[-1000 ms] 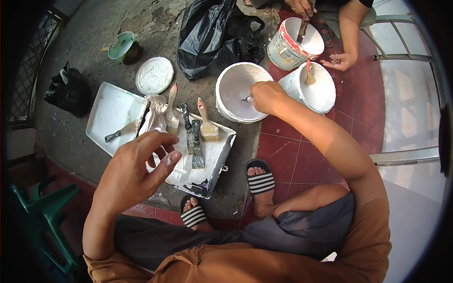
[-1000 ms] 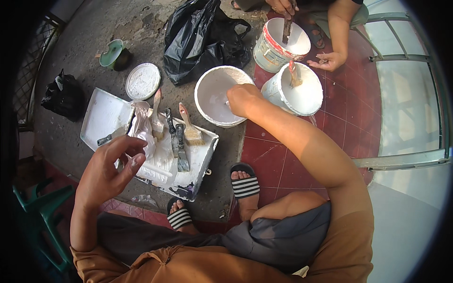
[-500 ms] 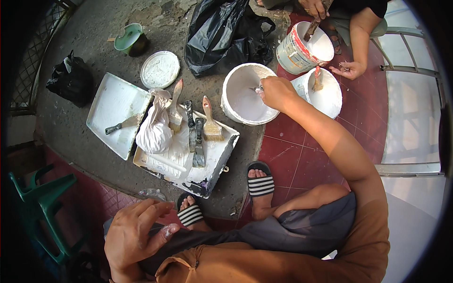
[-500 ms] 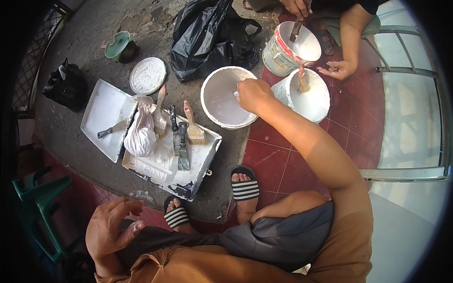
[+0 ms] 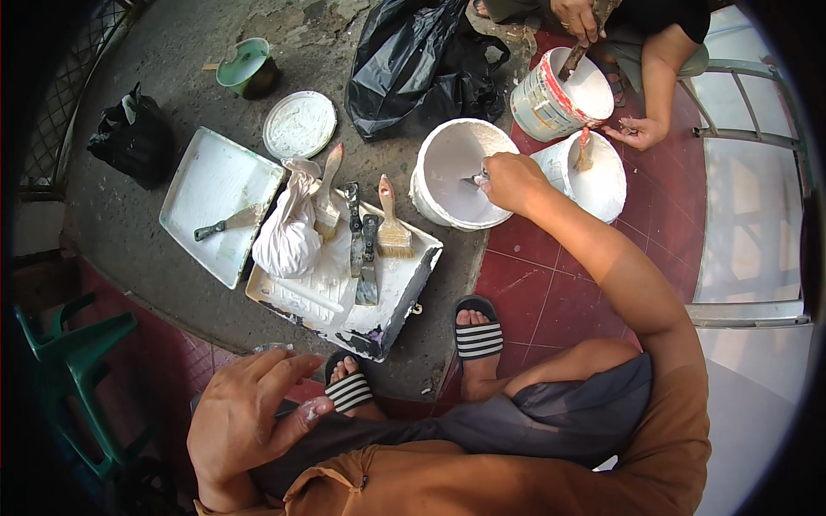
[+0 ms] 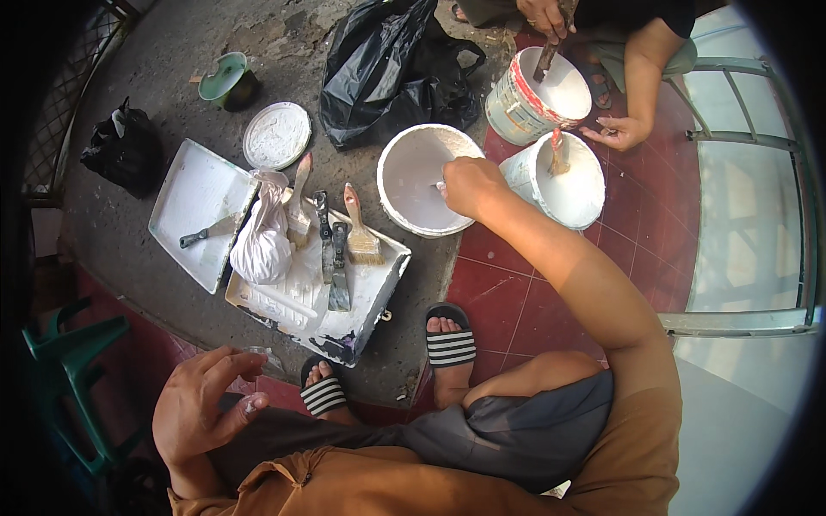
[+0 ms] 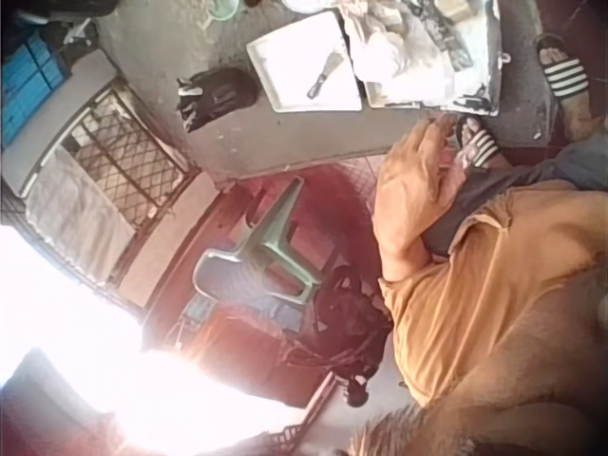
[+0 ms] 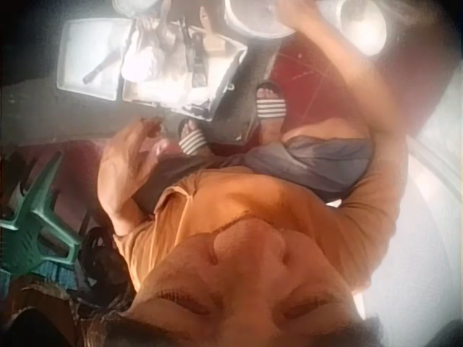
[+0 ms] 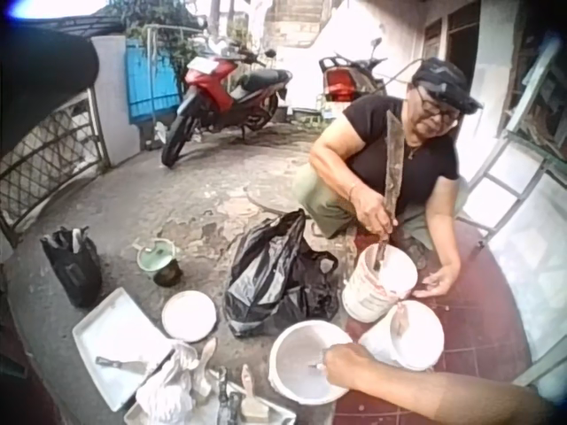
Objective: The person mixes paint in buckets using a brush and a stick, and unties a plastic bag containing white powder.
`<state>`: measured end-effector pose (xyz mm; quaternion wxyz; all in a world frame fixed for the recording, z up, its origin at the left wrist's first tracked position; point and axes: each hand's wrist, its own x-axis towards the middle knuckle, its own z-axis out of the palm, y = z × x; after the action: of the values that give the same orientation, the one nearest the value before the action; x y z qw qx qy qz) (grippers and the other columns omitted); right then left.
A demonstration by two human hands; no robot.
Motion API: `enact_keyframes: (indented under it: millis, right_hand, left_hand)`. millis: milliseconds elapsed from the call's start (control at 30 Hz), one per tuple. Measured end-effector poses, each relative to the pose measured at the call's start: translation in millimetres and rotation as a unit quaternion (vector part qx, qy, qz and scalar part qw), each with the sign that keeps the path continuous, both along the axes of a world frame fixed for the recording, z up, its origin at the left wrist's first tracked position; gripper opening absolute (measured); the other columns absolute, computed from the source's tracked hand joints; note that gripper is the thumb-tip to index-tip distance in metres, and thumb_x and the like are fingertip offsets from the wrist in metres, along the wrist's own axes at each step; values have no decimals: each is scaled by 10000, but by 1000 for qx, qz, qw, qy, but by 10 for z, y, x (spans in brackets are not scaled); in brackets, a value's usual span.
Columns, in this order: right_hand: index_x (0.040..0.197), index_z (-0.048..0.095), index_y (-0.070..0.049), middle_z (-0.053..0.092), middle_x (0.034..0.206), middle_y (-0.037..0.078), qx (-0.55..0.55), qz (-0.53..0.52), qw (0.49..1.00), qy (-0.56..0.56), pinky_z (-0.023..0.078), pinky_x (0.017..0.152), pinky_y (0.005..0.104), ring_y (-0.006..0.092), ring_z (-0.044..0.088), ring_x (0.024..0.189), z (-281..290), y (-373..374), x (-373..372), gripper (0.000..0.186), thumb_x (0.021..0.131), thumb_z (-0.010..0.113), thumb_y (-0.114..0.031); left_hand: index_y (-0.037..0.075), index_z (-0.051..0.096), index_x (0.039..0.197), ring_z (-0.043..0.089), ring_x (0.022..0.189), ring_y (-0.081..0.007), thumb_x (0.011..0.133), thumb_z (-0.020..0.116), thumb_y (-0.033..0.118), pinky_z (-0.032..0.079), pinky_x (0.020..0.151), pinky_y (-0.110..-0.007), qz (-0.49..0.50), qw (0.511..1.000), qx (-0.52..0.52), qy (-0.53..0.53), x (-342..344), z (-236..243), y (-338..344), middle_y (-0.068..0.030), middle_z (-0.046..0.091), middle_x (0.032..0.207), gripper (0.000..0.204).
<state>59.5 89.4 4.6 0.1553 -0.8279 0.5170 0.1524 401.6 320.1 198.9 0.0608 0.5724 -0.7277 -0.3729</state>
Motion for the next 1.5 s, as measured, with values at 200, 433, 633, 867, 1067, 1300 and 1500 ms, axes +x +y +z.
enact_keyframes:
  millis: [200, 433, 633, 867, 1067, 1300, 1500]
  right_hand:
    - [983, 716, -1, 708, 964, 211, -26, 34, 996, -84, 539, 862, 467, 387, 690, 941, -101, -84, 61, 276, 923, 650, -262]
    - [1011, 717, -4, 713, 1017, 216, 66, 8, 998, 13, 535, 881, 465, 391, 681, 986, 106, 60, 88, 297, 920, 656, -280]
    - [1018, 712, -1, 712, 1017, 214, -58, 22, 996, -64, 525, 890, 479, 389, 677, 989, -111, -72, -45, 286, 903, 662, -258]
    - [1012, 703, 21, 710, 1024, 226, 100, 27, 994, -32, 524, 887, 474, 398, 679, 981, 93, 51, 255, 324, 913, 669, -286]
    - [991, 708, 13, 712, 997, 223, -6, -14, 1000, -14, 527, 883, 468, 390, 684, 967, 53, -83, 112, 317, 902, 683, -291]
    - [982, 711, 14, 716, 961, 215, 16, 59, 991, -121, 528, 875, 476, 394, 685, 927, -57, -114, 239, 335, 900, 682, -309]
    - [995, 719, 10, 721, 937, 210, 34, 34, 999, 9, 532, 870, 481, 400, 690, 933, 70, -94, 124, 322, 892, 683, -293]
  left_hand:
    - [20, 674, 1088, 671, 819, -340, 837, 769, 315, 536, 708, -415, -13, 1000, -9, -3, 53, 9, 33, -134, 660, 911, 398]
    - [32, 674, 1107, 672, 837, -340, 838, 759, 341, 538, 731, -414, -17, 1000, 3, -10, 94, 41, 87, -139, 666, 931, 419]
    - [41, 671, 1124, 671, 831, -329, 845, 752, 344, 534, 726, -406, -29, 999, -18, 0, 50, 57, 71, -129, 663, 923, 420]
    - [27, 668, 1122, 693, 840, -335, 852, 755, 370, 555, 717, -421, -24, 999, -15, 30, 143, 38, 69, -146, 686, 929, 445]
    - [-13, 633, 1128, 676, 896, -346, 980, 614, 392, 542, 772, -436, -57, 996, -14, 72, 234, 174, 39, -153, 673, 979, 432]
    - [23, 623, 1216, 665, 999, -352, 1001, 591, 393, 535, 839, -446, -60, 996, 6, 67, 276, 11, 139, -152, 674, 1081, 430]
    - [24, 601, 1236, 664, 1009, -365, 998, 588, 422, 529, 854, -449, -54, 995, 9, 81, 285, 32, 197, -159, 670, 1107, 464]
